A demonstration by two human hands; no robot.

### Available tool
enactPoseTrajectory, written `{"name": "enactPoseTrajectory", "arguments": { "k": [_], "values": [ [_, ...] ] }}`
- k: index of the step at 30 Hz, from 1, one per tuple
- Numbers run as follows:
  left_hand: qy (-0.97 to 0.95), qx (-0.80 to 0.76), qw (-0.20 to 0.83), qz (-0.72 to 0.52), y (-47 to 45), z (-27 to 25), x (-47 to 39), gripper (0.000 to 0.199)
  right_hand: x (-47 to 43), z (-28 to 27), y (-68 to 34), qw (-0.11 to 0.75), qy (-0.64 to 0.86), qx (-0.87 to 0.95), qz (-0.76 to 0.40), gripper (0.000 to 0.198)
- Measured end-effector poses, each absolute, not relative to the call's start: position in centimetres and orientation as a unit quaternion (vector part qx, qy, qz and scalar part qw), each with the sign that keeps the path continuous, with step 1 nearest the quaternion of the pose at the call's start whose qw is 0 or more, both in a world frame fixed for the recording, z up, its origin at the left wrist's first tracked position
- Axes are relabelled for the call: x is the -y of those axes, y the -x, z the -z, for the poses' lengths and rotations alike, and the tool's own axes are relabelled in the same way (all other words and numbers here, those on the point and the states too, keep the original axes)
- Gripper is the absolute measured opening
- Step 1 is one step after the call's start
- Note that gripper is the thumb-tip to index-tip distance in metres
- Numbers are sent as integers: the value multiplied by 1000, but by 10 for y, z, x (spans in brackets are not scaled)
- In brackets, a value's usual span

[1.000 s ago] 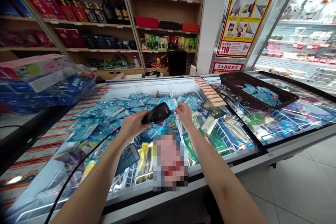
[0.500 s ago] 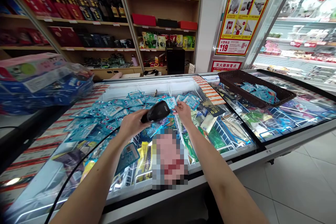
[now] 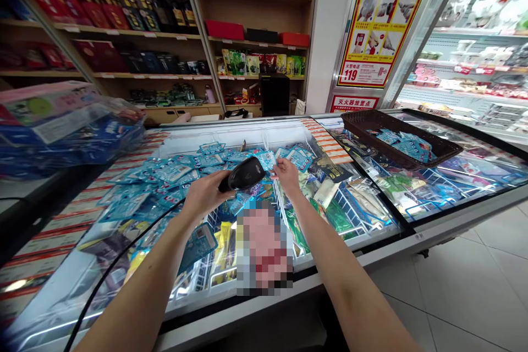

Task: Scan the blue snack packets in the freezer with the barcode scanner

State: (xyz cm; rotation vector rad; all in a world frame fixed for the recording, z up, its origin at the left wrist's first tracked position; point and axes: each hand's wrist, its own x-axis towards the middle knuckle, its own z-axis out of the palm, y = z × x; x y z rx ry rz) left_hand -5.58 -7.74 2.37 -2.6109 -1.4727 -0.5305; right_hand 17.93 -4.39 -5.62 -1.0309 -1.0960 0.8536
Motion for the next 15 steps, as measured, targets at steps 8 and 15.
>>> {"name": "enactPoseTrajectory", "arguments": {
  "k": [8, 15],
  "values": [
    [852, 492, 45, 170, 58, -24, 76, 40, 46, 56, -180, 640, 466, 499, -352, 30],
    [850, 498, 48, 164, 57, -26, 77, 42, 52, 48, -180, 633, 475, 498, -355, 32]
  ]
}}
